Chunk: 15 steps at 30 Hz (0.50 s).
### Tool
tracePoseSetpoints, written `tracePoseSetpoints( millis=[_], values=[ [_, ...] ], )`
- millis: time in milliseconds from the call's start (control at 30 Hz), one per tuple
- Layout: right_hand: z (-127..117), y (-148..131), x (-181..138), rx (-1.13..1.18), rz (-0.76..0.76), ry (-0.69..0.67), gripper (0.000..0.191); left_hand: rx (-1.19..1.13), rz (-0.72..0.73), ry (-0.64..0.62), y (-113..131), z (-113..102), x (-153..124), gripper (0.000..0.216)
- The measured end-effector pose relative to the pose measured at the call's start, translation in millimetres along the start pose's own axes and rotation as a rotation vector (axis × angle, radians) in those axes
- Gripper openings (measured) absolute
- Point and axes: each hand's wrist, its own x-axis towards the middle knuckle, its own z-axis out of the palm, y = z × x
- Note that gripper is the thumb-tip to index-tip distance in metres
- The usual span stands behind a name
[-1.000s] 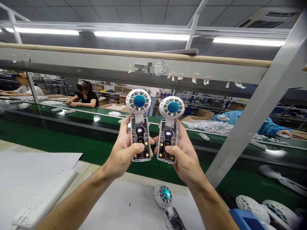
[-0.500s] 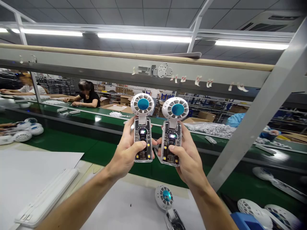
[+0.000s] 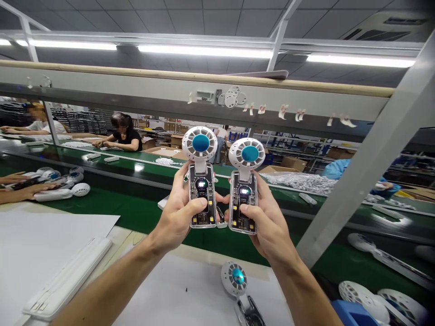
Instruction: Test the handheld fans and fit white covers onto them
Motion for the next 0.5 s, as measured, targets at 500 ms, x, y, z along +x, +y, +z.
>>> tracePoseSetpoints(
  millis=[500],
  values=[
    [-22, -34, -44, -0.163, -0.329, 0.212, 0.010, 0.294, 0.311, 0.533, 24, -15, -2, 0.016]
  ],
)
